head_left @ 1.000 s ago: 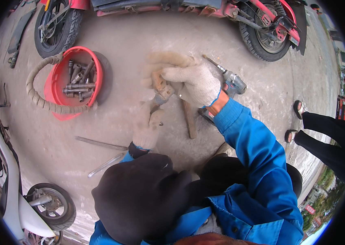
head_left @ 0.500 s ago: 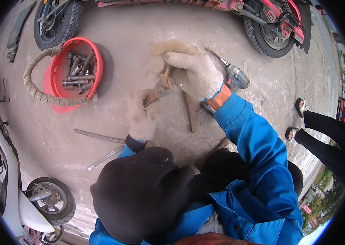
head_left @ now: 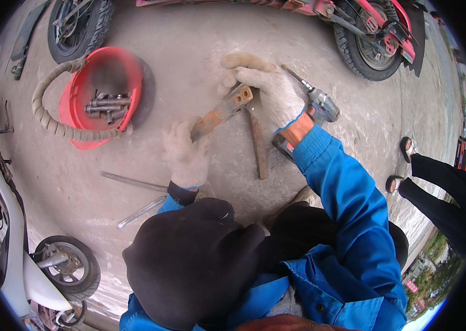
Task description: The person works on a red electric scooter in an outdoor workshop. They use a cordless impact wrench to remove a bolt from the scooter's frame, then use a hammer to strike a metal part on the ground. The person handles various tools and parts throughout the process.
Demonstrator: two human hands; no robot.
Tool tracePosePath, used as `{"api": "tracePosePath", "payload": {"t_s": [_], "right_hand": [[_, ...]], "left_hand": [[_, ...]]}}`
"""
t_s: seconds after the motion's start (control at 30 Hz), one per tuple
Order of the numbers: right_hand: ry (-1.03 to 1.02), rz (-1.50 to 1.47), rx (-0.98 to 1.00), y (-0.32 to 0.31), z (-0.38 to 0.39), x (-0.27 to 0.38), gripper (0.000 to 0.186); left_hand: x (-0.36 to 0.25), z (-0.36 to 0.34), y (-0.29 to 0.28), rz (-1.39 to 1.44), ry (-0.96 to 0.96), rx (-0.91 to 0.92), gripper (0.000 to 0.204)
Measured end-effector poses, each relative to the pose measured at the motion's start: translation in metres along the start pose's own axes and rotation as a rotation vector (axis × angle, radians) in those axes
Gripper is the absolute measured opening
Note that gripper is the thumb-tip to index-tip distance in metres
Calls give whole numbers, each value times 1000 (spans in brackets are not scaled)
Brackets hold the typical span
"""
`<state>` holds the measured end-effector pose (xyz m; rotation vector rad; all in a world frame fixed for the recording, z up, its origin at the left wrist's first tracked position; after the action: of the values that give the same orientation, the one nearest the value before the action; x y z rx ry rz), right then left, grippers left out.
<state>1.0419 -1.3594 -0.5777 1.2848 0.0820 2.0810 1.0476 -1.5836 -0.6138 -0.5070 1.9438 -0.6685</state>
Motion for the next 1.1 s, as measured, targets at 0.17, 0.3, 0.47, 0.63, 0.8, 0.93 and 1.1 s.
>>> {"api": "tracePosePath", "payload": {"t_s": [0.17, 0.3, 0.47, 0.63, 0.8, 0.93, 1.1], "right_hand": [[-20, 39, -77, -8, -3, -4, 42], [-25, -66, -67, -13, -8, -12, 48], [54, -217, 21, -10, -7, -33, 61], [76, 233, -46, -6, 4, -37, 59], [1, 361, -46, 1, 9, -32, 61], [-66, 391, -19, 15, 31, -14, 70], [-240, 449, -48, 49, 45, 0, 80]], "left_hand": [[-2, -7, -4, -138, 21, 11, 43], [-6, -10, -5, -190, -9, 25, 40], [-1, -11, 1, 20, -194, 186, 40], [24, 20, 36, 439, -733, 496, 42], [36, 28, 49, 382, -421, 662, 39], [29, 15, 47, 505, -510, 750, 35], [32, -2, 39, 625, -519, 586, 33]]}}
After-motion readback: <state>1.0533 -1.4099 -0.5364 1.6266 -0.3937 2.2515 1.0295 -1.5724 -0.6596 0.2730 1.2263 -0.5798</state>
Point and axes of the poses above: each hand's wrist, its own z-axis away from the middle knuckle, its own y-axis out of the palm, x = y × z, the point moved 5 cm from there along -z, towards the middle knuckle, and after that the axes turned 12 degrees about -x, right-handed, at the moved point
